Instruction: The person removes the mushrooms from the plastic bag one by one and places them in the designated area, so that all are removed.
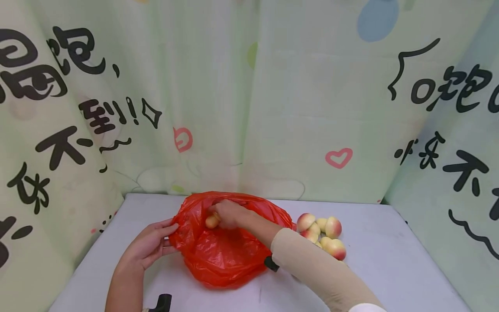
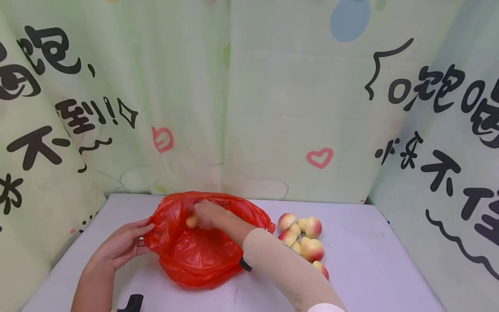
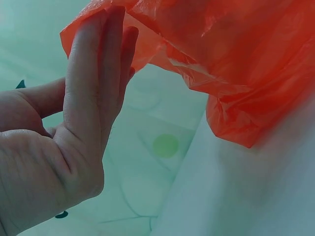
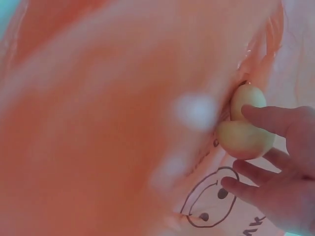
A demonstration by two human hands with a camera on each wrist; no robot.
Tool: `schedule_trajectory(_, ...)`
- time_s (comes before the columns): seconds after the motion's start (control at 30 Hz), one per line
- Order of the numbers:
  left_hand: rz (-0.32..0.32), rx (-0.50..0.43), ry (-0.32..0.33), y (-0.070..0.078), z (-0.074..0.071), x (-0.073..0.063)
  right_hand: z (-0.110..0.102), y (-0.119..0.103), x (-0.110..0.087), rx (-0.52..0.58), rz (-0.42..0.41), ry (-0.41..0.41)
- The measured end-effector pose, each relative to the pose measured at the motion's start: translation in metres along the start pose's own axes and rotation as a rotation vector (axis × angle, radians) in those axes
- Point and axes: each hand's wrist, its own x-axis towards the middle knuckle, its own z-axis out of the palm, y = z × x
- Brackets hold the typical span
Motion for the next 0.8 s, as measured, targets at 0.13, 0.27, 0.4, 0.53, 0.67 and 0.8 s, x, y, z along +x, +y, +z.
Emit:
schedule_trajectory(0.13, -0.007, 0.0, 0.01, 0.0004, 0.0007, 0.0, 0.0011, 0.0017, -0.0001, 0.018, -0.02, 0.011)
schedule_trajectory(0.27, -0.001, -0.002, 0.0, 0.0002, 0.0007, -0.001, 0.0018, 0.0019, 0.0003, 0.026, -0.035, 0.017)
schedule_trajectory(0.4, 0.001, -0.004, -0.004, -0.0006, 0.0007, -0.0012, 0.0017, 0.0014, 0.0005, 0.021, -0.044, 0.018)
schedule_trajectory(0.53, -0.01, -0.008, 0.011, -0.0006, 0.0011, -0.0002, 0.0013, 0.001, -0.0005, 0.0, -0.061, 0.021)
schedule_trajectory(0.67, 0.0, -0.007, 0.005, -0.0003, 0.001, -0.0001, 0.0005, 0.0006, -0.0027, -0.028, -0.072, 0.031)
schedule_trajectory(0.8, 0.01, -0.004, -0.005, 0.0, 0.0009, -0.0009, -0.0004, -0.0006, -0.0067, -0.07, -0.078, 0.029)
